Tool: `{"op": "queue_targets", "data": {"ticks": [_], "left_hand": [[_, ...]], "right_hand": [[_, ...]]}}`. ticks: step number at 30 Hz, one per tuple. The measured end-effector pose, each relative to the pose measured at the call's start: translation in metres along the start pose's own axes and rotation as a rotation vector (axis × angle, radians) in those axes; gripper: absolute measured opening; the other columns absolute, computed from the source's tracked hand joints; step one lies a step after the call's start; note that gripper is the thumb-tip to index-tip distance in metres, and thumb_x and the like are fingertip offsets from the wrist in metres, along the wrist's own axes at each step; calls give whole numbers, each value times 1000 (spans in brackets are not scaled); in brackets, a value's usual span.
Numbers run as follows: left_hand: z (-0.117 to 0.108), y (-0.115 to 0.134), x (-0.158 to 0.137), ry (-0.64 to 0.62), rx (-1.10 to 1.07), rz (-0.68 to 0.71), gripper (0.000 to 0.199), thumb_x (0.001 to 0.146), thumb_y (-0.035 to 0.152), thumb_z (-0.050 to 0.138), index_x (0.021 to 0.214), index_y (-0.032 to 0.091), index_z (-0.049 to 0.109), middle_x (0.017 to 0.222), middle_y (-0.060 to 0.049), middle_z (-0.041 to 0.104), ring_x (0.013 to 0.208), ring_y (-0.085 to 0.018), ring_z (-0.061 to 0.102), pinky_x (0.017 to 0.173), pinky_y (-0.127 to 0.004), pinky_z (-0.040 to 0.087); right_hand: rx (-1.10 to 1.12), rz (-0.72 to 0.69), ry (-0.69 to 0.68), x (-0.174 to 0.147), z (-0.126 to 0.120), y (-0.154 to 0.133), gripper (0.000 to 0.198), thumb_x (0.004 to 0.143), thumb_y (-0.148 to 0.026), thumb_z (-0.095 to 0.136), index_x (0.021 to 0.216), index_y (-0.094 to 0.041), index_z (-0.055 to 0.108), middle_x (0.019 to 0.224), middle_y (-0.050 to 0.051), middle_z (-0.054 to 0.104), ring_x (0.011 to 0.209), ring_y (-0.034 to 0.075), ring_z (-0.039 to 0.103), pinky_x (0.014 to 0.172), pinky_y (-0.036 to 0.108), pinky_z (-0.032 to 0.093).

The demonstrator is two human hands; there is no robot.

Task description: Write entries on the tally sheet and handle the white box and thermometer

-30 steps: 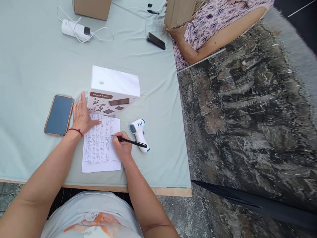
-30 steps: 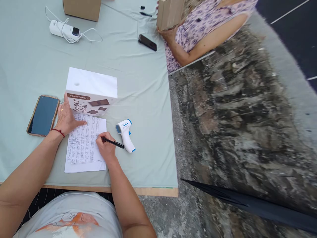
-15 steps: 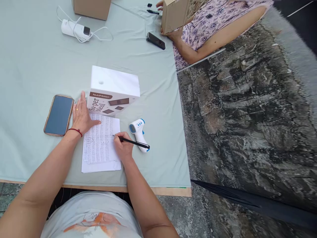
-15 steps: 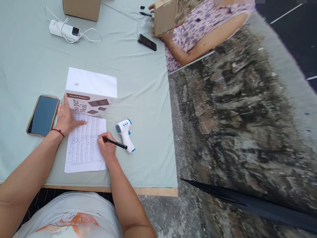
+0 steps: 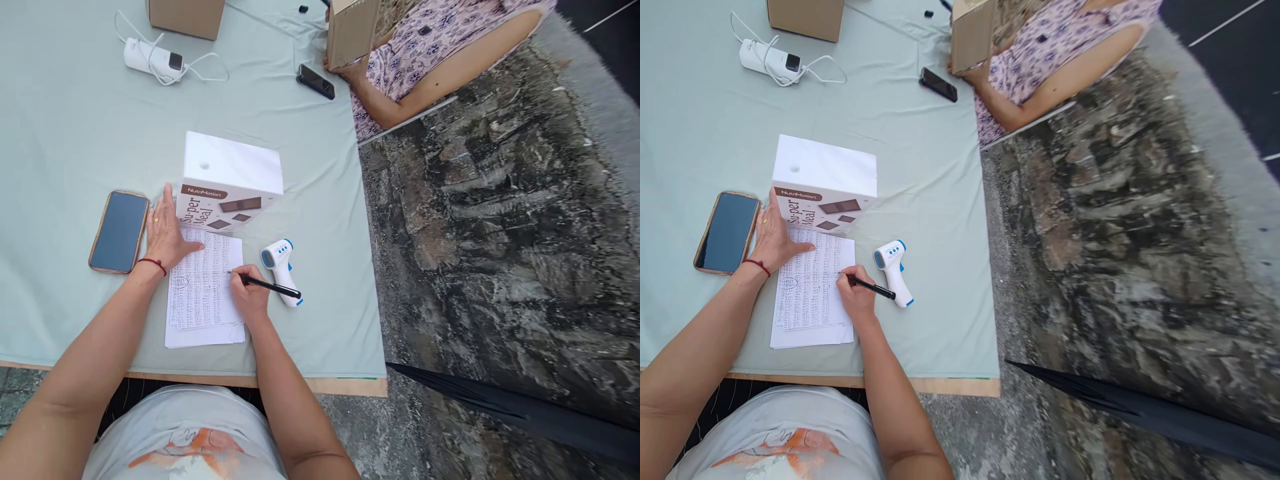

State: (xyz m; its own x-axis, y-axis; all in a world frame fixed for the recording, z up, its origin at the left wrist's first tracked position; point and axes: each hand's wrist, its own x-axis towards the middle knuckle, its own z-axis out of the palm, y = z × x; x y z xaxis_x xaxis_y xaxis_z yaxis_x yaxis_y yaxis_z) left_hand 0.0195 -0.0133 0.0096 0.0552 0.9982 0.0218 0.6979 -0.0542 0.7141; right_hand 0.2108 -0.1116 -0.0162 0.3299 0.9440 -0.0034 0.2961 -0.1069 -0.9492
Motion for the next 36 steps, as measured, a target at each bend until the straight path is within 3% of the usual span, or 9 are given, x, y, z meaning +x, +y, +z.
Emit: {"op": "queue_targets", "data": {"ticks": [19,27,36], "left_hand": [[5,-9,1,23,5,55,151,56,47,97,163,26,-8,170,-16,16,158,-42,14,129,-62,2],[8,-12,2,49,-9,68,150,57,49,96,162,26,-9,169,-17,17,158,-43,12,128,-63,6],[10,-22,8,99,-126,128,139,61,46,94,162,27,0,166,-17,24,154,-45,21,126,-67,11]], "right_hand": [[-27,-25,-9,-1,1,2,9,70,-32,53,68,-23,55,60,-5,55,57,13,47,58,28,41],[-12,17,51,-2,2,-1,11,70,-33,55,67,-23,56,60,-4,56,58,13,48,57,28,41],[-54,-49,31,-3,1,7,9,74,-30,54,69,-23,55,60,-5,55,55,13,47,56,27,42]]}}
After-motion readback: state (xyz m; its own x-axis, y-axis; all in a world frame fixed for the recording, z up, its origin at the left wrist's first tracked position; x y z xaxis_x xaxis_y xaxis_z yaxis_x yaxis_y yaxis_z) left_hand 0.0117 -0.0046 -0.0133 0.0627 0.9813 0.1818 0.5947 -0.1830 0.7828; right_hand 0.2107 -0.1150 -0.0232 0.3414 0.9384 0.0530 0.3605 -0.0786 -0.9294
